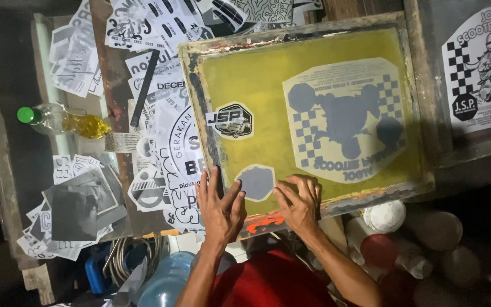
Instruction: The person arranges and adheres various stickers onto a yellow screen printing frame. They peel stickers from sheets, position them on the frame, and use a black ruler to press them down firmly.
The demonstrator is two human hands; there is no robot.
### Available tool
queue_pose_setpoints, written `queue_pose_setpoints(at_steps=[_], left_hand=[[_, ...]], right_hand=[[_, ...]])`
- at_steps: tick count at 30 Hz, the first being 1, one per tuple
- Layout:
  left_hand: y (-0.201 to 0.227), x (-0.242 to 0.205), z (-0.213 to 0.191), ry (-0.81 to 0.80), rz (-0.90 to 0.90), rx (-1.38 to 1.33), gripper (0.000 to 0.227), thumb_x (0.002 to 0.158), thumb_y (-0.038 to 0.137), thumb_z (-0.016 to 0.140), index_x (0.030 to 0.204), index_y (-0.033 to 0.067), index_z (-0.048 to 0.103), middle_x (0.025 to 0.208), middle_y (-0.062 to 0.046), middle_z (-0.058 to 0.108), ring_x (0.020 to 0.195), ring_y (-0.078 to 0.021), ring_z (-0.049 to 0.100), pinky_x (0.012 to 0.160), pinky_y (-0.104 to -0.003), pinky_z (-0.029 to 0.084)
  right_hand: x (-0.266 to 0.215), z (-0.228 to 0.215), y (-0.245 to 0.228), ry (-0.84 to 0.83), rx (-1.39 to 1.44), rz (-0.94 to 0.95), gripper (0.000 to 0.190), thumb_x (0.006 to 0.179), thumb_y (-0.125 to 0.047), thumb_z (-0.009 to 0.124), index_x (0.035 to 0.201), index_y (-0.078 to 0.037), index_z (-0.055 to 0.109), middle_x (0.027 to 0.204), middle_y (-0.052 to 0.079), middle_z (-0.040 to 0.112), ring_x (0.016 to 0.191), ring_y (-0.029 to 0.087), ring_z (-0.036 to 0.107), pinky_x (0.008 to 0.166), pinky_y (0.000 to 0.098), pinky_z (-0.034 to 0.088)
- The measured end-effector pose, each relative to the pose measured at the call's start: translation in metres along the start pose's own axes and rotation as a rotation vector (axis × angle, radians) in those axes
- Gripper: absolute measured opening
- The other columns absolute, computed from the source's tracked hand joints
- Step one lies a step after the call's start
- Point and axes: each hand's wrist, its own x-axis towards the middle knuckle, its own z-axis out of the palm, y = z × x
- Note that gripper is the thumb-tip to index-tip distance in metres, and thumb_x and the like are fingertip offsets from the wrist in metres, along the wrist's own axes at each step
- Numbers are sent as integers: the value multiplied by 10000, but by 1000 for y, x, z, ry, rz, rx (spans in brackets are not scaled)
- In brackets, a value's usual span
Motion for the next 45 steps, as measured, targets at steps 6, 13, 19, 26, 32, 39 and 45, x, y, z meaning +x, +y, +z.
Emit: queue_pose_setpoints(at_steps=[6, 13, 19, 26, 32, 39, 45], left_hand=[[3, 1, -3, -37, -29, 18, 296, 968, 472, 612, 1183, 361, 781, 1631, -118, 401, 1535, -425, 253, 1219, -614, 163], [4, 3, -8, -17, 10, -62, 407, 988, 440, 595, 1386, 357, 609, 1676, -125, 302, 1569, -383, 228, 1240, -690, 157], [3, 10, -24, 168, -14, -137, 509, 991, 301, 674, 1477, 274, 528, 1637, -154, 392, 1530, -406, 352, 1214, -613, 334], [-12, 0, -43, 214, -121, -185, 493, 984, 282, 664, 1450, 166, 554, 1595, -219, 417, 1477, -427, 391, 1169, -625, 379], [-5, -2, -50, 261, -171, -233, 436, 968, 248, 692, 1375, 112, 613, 1543, -193, 485, 1438, -382, 449, 1128, -557, 437], [5, 8, -54, 273, -199, -295, 422, 961, 226, 697, 1348, 75, 627, 1504, -204, 517, 1413, -368, 479, 1123, -537, 451], [16, 8, -59, 240, -259, -364, 433, 961, 237, 679, 1353, 62, 626, 1479, -198, 529, 1404, -356, 486, 1115, -520, 458]], right_hand=[[-1, -1, 3, -49, -15, 16, 128, 945, -310, 738, 1022, -211, 763, 1060, 30, 638, 957, 271, 634, 815, 426, 449], [59, 29, 21, 9, 10, -62, 176, 882, -276, 806, 1002, -152, 772, 996, 11, 695, 975, 209, 585, 950, 436, 405], [184, 79, -12, -116, 191, -276, 118, 928, -191, 787, 1018, -116, 771, 963, 21, 694, 911, 205, 595, 877, 404, 429], [241, 134, -18, -686, 96, -293, 441, 794, -407, 833, 1186, -228, 742, 1219, 51, 650, 1176, 261, 551, 1072, 539, 363], [255, 128, -24, -767, 119, -268, 303, 807, -376, 838, 1054, -214, 772, 1189, 59, 635, 1178, 266, 533, 1047, 531, 360], [256, 136, -20, -763, 81, -268, 442, 798, -410, 861, 1179, -211, 760, 1013, 24, 634, 991, 231, 548, 918, 464, 443], [252, 132, -22, -718, 111, -273, 334, 850, -333, 816, 1148, -188, 777, 1096, 51, 667, 1107, 266, 568, 995, 513, 426]])
